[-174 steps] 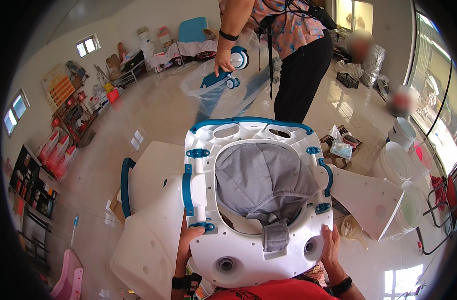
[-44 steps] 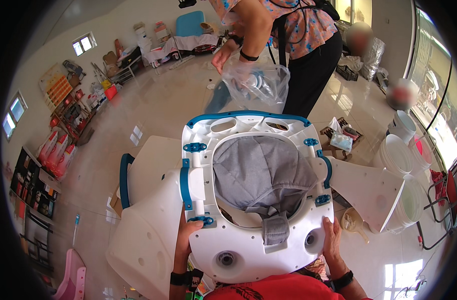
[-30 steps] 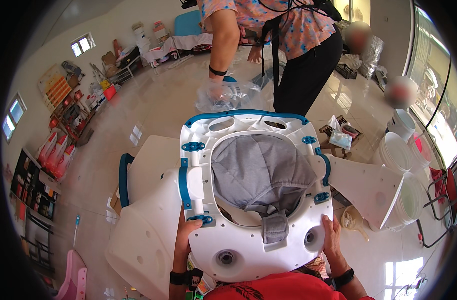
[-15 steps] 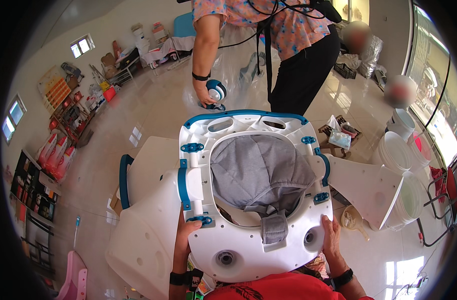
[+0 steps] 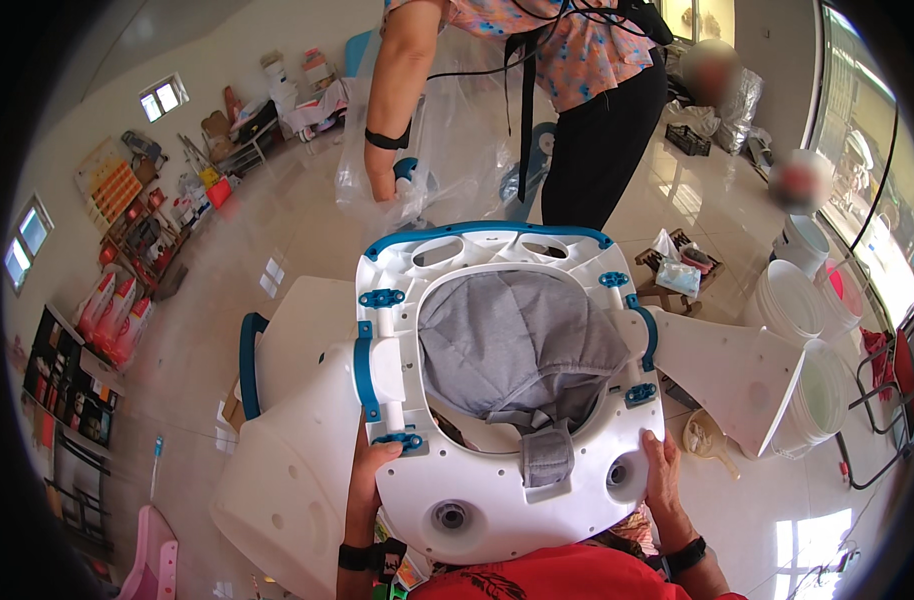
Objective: The person assembles a white and blue plastic baby chair by attaching the frame, legs, and seat components. They then place the assembled chair into a large clear plastic bag with the help of another person.
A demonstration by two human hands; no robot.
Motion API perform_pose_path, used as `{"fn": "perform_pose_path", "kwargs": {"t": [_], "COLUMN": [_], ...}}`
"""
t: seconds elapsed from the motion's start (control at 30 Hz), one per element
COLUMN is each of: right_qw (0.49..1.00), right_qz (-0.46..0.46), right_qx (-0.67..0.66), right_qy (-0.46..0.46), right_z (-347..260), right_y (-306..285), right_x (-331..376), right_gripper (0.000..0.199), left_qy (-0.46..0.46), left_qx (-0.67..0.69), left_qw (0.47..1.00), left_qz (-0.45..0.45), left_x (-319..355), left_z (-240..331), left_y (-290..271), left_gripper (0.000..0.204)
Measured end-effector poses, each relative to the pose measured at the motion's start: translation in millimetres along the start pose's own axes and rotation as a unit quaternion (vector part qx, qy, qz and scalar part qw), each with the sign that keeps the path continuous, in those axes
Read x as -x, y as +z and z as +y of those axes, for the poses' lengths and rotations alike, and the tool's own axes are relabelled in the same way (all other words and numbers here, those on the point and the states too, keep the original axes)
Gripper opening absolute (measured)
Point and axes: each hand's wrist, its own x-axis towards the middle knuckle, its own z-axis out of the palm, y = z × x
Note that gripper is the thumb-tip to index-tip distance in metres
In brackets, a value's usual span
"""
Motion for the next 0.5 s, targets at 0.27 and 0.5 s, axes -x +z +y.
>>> {"fn": "perform_pose_path", "kwargs": {"t": [0.27, 0.5], "right_qw": [0.999, 0.990], "right_qz": [-0.013, -0.092], "right_qx": [-0.035, -0.105], "right_qy": [-0.007, -0.023], "right_z": [10.7, -0.9], "right_y": [-3.0, -4.5], "right_x": [-5.5, -9.5], "right_gripper": [0.043, 0.045], "left_qy": [-0.001, 0.048], "left_qx": [0.008, 0.047], "left_qw": [1.000, 0.998], "left_qz": [0.021, -0.019], "left_x": [3.5, 14.6], "left_z": [-19.6, -31.0], "left_y": [-13.1, -2.3], "left_gripper": [0.086, 0.084]}}
